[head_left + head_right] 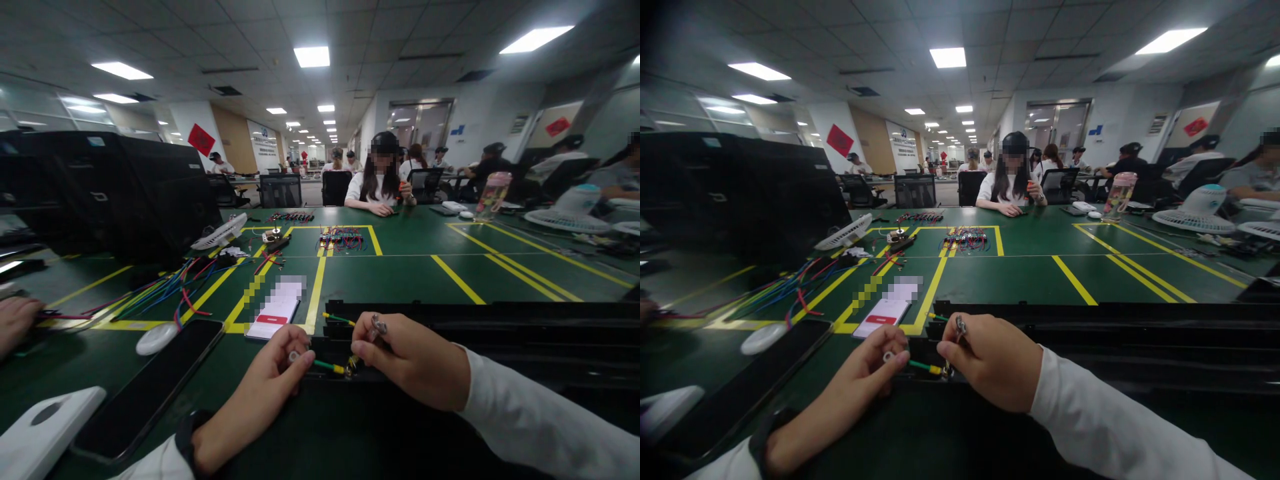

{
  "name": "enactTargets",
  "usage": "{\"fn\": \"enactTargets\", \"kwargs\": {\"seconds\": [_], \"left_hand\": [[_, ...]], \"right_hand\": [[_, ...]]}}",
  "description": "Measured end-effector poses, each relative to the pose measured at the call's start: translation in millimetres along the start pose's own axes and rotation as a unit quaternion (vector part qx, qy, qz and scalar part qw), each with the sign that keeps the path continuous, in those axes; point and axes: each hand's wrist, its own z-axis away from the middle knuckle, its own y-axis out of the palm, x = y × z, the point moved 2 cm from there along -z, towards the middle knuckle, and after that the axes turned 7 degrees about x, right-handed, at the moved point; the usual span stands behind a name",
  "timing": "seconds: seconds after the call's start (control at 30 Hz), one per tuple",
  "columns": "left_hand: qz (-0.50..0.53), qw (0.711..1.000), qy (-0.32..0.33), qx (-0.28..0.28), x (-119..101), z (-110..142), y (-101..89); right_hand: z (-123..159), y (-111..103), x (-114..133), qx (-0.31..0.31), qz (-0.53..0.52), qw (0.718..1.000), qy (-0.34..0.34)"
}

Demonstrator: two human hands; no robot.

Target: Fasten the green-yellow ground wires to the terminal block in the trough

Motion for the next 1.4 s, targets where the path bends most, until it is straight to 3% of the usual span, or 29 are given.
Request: {"fn": "enactTargets", "kwargs": {"seconds": [0.43,0.67,1.07,1.23,1.4], "left_hand": [[-0.009,1.0,-0.007,-0.003,-2.4,2.5,-0.2],[0.007,1.0,0.005,0.009,-0.7,0.3,-0.5],[0.001,1.0,-0.005,0.01,-2.2,2.1,0.2],[0.01,1.0,0.0,0.008,-2.7,2.8,0.7],[0.01,1.0,0.002,0.003,-1.0,1.9,0.2]], "right_hand": [[-1.2,-2.1,1.6,0.05,-0.007,0.997,-0.054],[-0.8,-9.4,1.4,-0.015,-0.058,0.998,-0.016],[1.1,4.6,6.0,-0.02,0.031,0.999,-0.004],[1.1,1.6,5.3,0.012,0.011,1.0,-0.025],[0.8,-4.4,4.7,-0.018,-0.04,0.999,-0.014]]}}
